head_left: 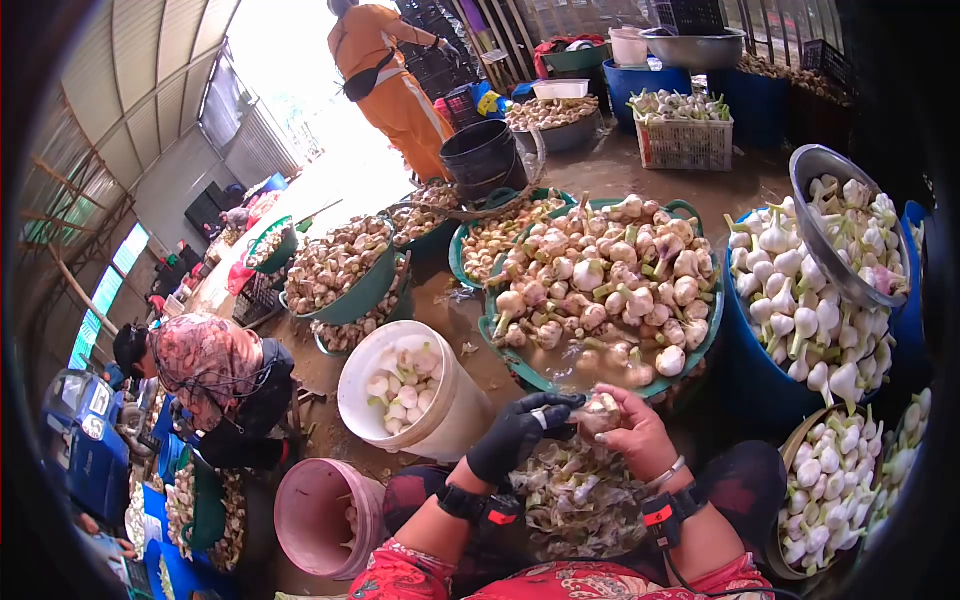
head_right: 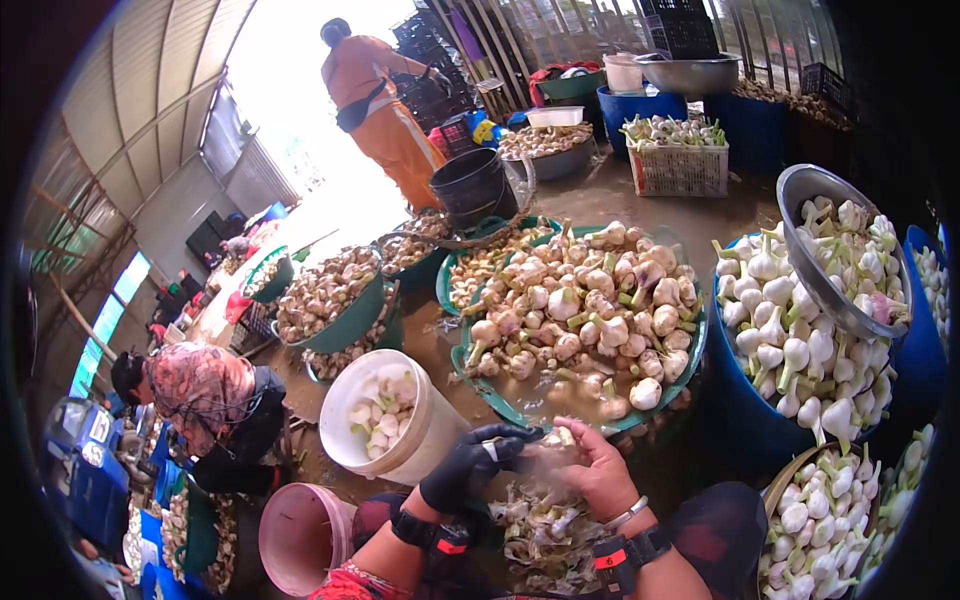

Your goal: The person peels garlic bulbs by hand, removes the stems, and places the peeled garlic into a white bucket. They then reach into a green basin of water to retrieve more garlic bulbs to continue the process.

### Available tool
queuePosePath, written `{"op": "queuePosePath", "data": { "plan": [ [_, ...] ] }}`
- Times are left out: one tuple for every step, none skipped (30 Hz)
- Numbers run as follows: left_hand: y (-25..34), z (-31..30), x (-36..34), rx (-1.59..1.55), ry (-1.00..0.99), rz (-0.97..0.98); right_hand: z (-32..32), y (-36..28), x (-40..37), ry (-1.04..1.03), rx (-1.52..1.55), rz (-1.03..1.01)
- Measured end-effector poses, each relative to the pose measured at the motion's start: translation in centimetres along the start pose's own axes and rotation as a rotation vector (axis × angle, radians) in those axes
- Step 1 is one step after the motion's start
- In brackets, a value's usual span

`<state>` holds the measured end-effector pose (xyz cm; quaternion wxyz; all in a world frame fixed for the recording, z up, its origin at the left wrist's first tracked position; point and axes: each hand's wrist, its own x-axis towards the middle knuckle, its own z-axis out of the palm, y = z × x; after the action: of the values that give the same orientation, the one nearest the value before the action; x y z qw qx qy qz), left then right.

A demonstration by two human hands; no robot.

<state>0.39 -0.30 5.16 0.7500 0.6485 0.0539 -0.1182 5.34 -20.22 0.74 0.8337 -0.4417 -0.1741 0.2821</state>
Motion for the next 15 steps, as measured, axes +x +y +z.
{"op": "queuePosePath", "data": {
  "plan": [
    [-0.8,0.1,-0.8,-0.196,0.029,0.016,0.1,0.8,-0.1,-0.003,-0.006,0.005],
    [-1.8,-0.1,-1.3,-0.219,0.044,0.061,0.4,1.2,-0.3,0.022,0.118,0.042],
    [-2.0,0.2,-1.4,-0.228,0.042,0.063,0.5,1.6,-0.4,0.05,0.242,0.077],
    [-2.4,1.0,-1.6,-0.241,0.053,0.093,0.4,1.9,-0.6,0.037,0.258,0.116],
    [-2.7,1.5,-1.7,-0.255,0.065,0.124,0.6,1.8,-0.9,0.044,0.25,0.124],
    [-3.0,1.5,-1.6,-0.154,0.09,0.1,1.2,1.5,-1.1,0.061,0.15,0.093],
    [-3.1,1.7,-1.5,-0.162,0.084,0.095,1.4,1.3,-1.4,0.08,0.053,0.062],
    [-3.1,2.0,-1.2,-0.142,0.132,0.118,0.5,2.1,-1.4,0.068,-0.275,-0.043],
    [-3.3,2.5,-1.0,-0.126,0.174,0.129,1.1,1.6,-1.6,0.066,-0.452,-0.156],
    [-4.0,2.1,-0.6,0.144,0.19,0.241,0.7,2.3,-1.1,0.071,-0.561,-0.246],
    [-5.1,1.7,-0.3,0.232,0.206,0.3,0.0,3.3,-1.0,0.079,-0.671,-0.319],
    [-5.3,2.0,0.0,0.381,0.218,0.402,0.7,2.8,-1.5,0.122,-0.533,-0.248],
    [-4.4,2.1,0.0,0.202,0.204,0.239,1.2,2.3,-1.5,0.169,-0.394,-0.19],
    [-3.4,2.8,-0.3,0.096,0.216,0.173,1.0,2.2,-1.6,0.158,-0.278,-0.128],
    [-3.4,2.9,-0.3,0.162,0.149,0.282,0.8,2.3,-1.7,0.142,-0.156,-0.075]
  ]
}}
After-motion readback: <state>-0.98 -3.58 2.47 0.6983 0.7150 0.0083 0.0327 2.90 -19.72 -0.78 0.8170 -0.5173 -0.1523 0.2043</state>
